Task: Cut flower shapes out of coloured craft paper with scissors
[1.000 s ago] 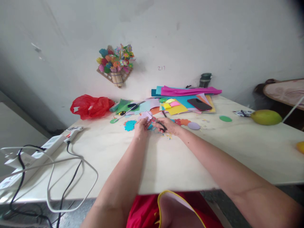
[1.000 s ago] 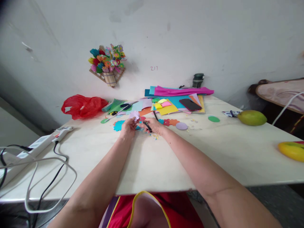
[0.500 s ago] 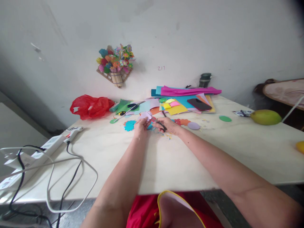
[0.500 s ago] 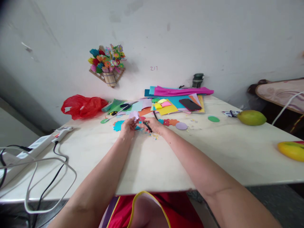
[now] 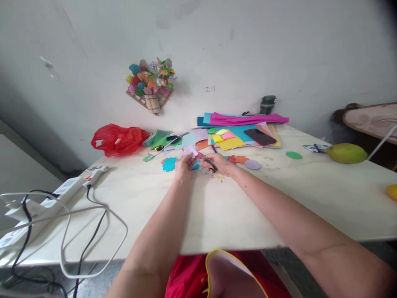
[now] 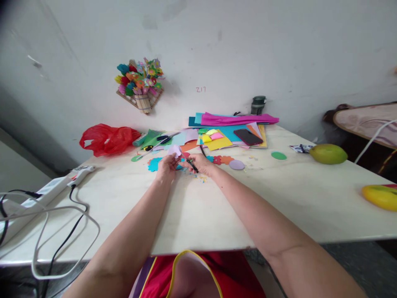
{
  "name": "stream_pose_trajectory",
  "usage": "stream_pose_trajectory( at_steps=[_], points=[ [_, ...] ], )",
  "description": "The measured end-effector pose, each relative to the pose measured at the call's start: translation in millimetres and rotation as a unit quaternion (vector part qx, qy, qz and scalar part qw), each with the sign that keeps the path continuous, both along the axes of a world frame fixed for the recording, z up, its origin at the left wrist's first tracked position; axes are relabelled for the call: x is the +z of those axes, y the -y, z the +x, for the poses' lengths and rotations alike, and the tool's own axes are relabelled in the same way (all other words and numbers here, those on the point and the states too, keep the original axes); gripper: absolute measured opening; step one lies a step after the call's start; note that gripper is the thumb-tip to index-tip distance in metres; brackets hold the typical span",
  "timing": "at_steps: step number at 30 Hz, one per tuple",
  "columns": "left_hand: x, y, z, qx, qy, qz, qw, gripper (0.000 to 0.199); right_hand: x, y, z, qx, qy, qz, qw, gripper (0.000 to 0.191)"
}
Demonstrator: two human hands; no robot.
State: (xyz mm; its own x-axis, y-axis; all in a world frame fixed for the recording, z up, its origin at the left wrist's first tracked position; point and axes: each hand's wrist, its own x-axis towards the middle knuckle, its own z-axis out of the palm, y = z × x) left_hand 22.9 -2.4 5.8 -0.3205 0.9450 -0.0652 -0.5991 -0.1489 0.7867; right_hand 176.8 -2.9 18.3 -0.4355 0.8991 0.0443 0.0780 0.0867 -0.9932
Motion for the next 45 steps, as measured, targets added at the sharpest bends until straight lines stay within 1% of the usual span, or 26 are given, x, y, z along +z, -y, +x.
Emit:
stream_pose_trajectory(
  at_steps=[6,10,16,23,32,39,45],
  points=[
    [0.0,0,0,-0.017,0.01,-0.004,1.0,0.014,-0.3,0,-1,-0.011,-0.023,0.006,1.0,0.025],
    [0.5,1,0,-0.027,0.008,0.004,1.0,0.015,0.5,0,-2,-0.023,-0.032,0.0,0.999,0.026],
    [-1.8,1,1,-0.049,0.007,0.005,0.999,0.014,5.4,4,-1,-0.021,-0.044,0.015,0.999,0.027],
    [-3.1,2,3,-0.082,-0.006,0.021,0.996,0.014,10.1,8,-3,-0.027,-0.054,0.005,0.998,0.031],
    [0.4,6,10,-0.083,0.004,0.019,0.996,0.014,12.8,10,-3,-0.03,-0.07,0.012,0.997,0.034],
    [-1.8,6,10,-0.074,-0.005,0.026,0.997,0.022,15.7,12,-3,-0.037,-0.062,-0.003,0.997,0.034],
    [-3.5,5,11,-0.072,-0.01,0.031,0.997,0.022,16.8,14,-4,-0.048,-0.059,-0.008,0.997,0.033]
  ],
)
